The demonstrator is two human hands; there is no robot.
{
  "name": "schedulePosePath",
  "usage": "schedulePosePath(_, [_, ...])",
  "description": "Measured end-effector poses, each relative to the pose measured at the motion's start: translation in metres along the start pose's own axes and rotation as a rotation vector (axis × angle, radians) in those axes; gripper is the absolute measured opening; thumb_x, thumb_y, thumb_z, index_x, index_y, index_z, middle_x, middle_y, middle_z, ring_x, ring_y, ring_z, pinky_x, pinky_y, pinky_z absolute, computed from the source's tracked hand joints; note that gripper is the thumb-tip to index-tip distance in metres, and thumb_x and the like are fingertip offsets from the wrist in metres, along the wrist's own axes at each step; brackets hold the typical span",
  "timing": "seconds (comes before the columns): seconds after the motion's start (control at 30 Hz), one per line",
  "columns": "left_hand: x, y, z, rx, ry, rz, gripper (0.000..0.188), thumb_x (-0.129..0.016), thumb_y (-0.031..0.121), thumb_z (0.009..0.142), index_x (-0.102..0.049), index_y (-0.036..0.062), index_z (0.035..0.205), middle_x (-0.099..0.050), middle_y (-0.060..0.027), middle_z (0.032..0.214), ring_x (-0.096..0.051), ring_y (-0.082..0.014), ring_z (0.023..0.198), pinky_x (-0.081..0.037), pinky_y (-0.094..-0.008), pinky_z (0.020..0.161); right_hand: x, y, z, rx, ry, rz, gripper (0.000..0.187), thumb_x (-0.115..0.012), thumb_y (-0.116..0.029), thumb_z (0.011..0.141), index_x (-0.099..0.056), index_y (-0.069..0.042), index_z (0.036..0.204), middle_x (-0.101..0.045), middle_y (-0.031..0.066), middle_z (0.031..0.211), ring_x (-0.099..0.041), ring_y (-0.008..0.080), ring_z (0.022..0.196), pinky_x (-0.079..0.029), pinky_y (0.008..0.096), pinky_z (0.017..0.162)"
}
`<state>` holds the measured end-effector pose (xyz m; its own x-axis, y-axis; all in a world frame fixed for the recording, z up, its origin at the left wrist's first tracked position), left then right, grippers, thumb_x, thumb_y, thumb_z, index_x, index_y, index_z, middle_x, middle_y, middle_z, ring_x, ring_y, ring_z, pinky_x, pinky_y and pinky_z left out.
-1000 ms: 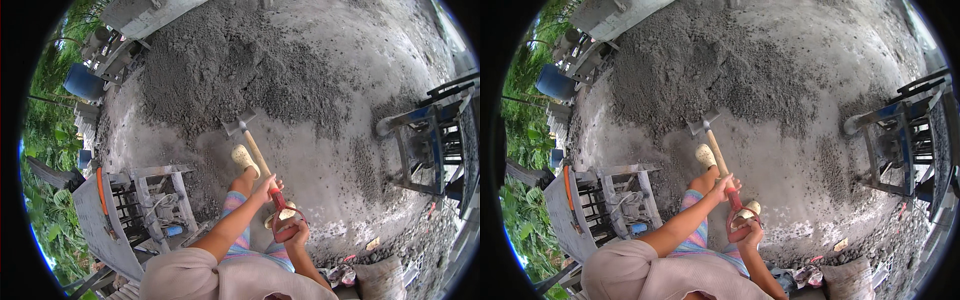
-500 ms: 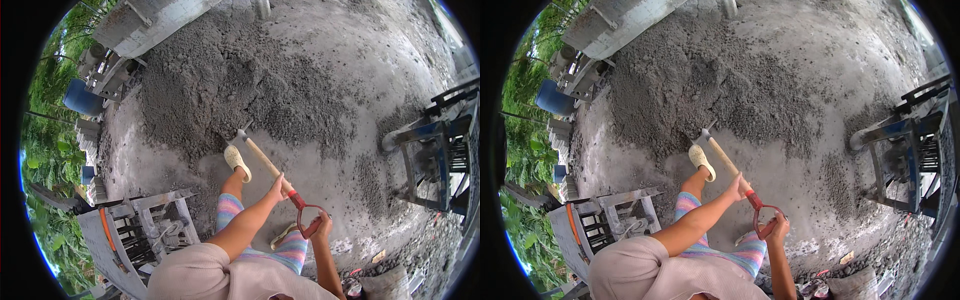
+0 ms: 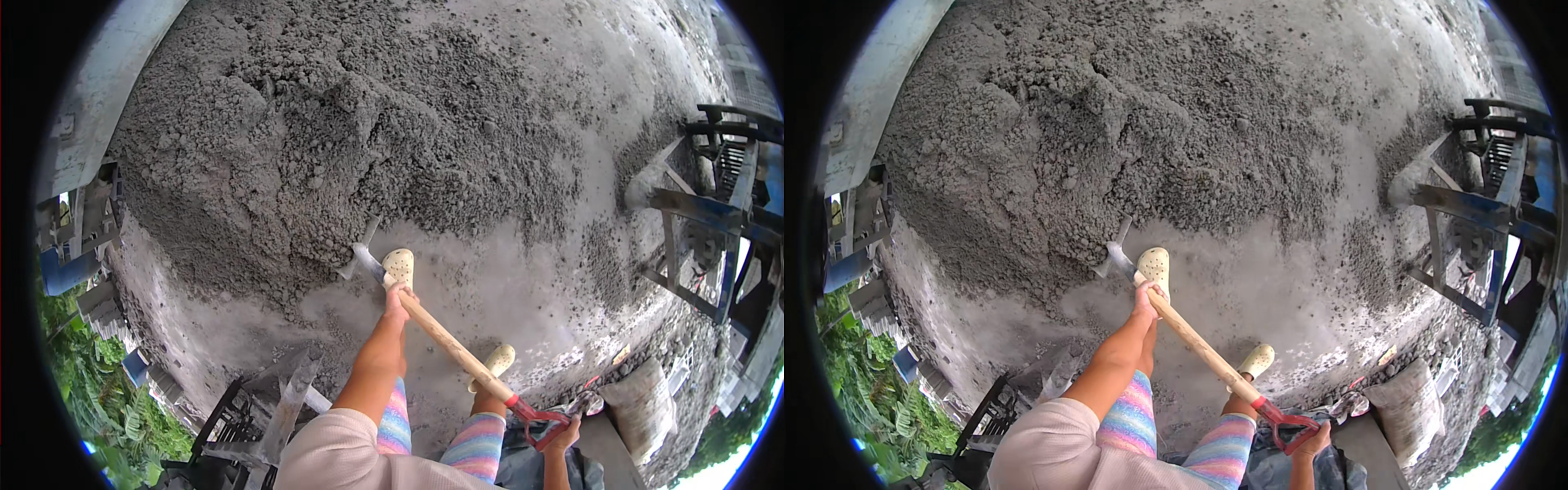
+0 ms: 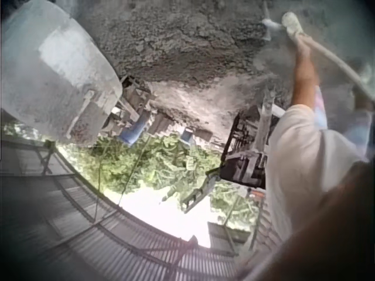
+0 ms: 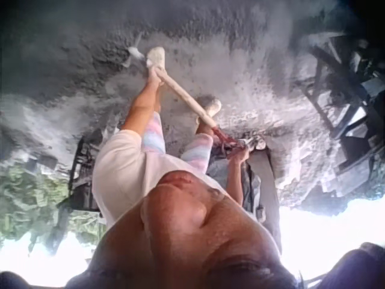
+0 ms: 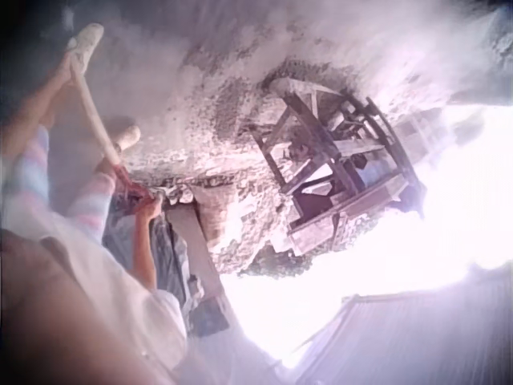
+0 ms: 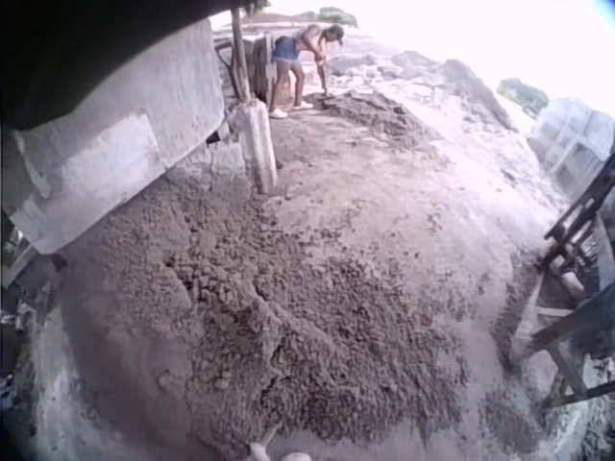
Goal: The person uses a shovel to scoop wet concrete from a pile on the ground and transfers it into a cement mixer. The person repeatedly scoops and deposits the concrete into the mixer throughout the clip.
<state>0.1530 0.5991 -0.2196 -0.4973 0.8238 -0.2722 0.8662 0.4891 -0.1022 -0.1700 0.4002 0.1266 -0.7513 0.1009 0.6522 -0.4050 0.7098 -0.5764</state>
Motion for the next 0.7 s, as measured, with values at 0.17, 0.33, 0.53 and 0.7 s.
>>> schedulePosePath(0.17, [0.003,0.003,0.002,0.05,0.043,-0.036,0.017,-0.056,0.018,0.06,-0.041,0.0099,0.055,-0.04,-0.0022,0.05,-0.04,-0.0162,0.046,-0.036,-0.0306,0.048,-0.008,0.007,0.013,0.044,-0.045,-0.032,0.035,-0.042,-0.038,0.073,-0.043,-0.009,0.053,-0.039,0.0011,0.042,-0.038,0.0124,0.036,-0.031,0.0253,0.035])
schedulePosePath(0.33, [-0.007,-0.02,-0.038,0.034,0.138,0.051,0.018,-0.057,0.016,0.058,-0.04,0.0092,0.056,-0.04,-0.0039,0.05,-0.041,-0.0187,0.046,-0.037,-0.0323,0.048,0.049,0.032,0.015,0.003,0.007,0.03,0.039,-0.041,-0.037,0.074,-0.046,-0.004,0.054,-0.044,0.0055,0.043,-0.042,0.0165,0.034,-0.036,0.0271,0.033])
schedulePosePath(0.53, [-0.031,-0.037,-0.084,0.026,0.126,0.193,0.018,-0.056,0.016,0.058,-0.04,0.0091,0.058,-0.041,-0.0048,0.051,-0.042,-0.0182,0.046,-0.038,-0.0326,0.048,0.109,0.061,0.001,-0.155,0.006,0.147,0.04,-0.04,-0.039,0.073,-0.047,-0.005,0.054,-0.044,0.0045,0.045,-0.041,0.0166,0.035,-0.035,0.0277,0.034])
schedulePosePath(0.7, [-0.085,-0.038,-0.11,-0.052,0.146,0.438,0.016,-0.056,0.017,0.059,-0.042,0.0101,0.062,-0.041,-0.0039,0.053,-0.042,-0.0172,0.047,-0.039,-0.0312,0.048,0.104,0.076,0.005,-0.349,-0.068,0.242,0.039,-0.039,-0.042,0.072,-0.048,-0.007,0.057,-0.041,0.0027,0.045,-0.039,0.0175,0.036,-0.035,0.0279,0.036])
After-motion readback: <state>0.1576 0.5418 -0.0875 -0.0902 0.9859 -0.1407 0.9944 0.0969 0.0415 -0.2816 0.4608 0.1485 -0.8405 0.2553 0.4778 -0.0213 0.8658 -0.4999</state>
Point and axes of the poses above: each hand's wrist, its own z-axis towards the middle knuckle, its own x-axis out of the back of the hand, y = z × x, the point moved 1 cm from there along z, towards the middle knuckle
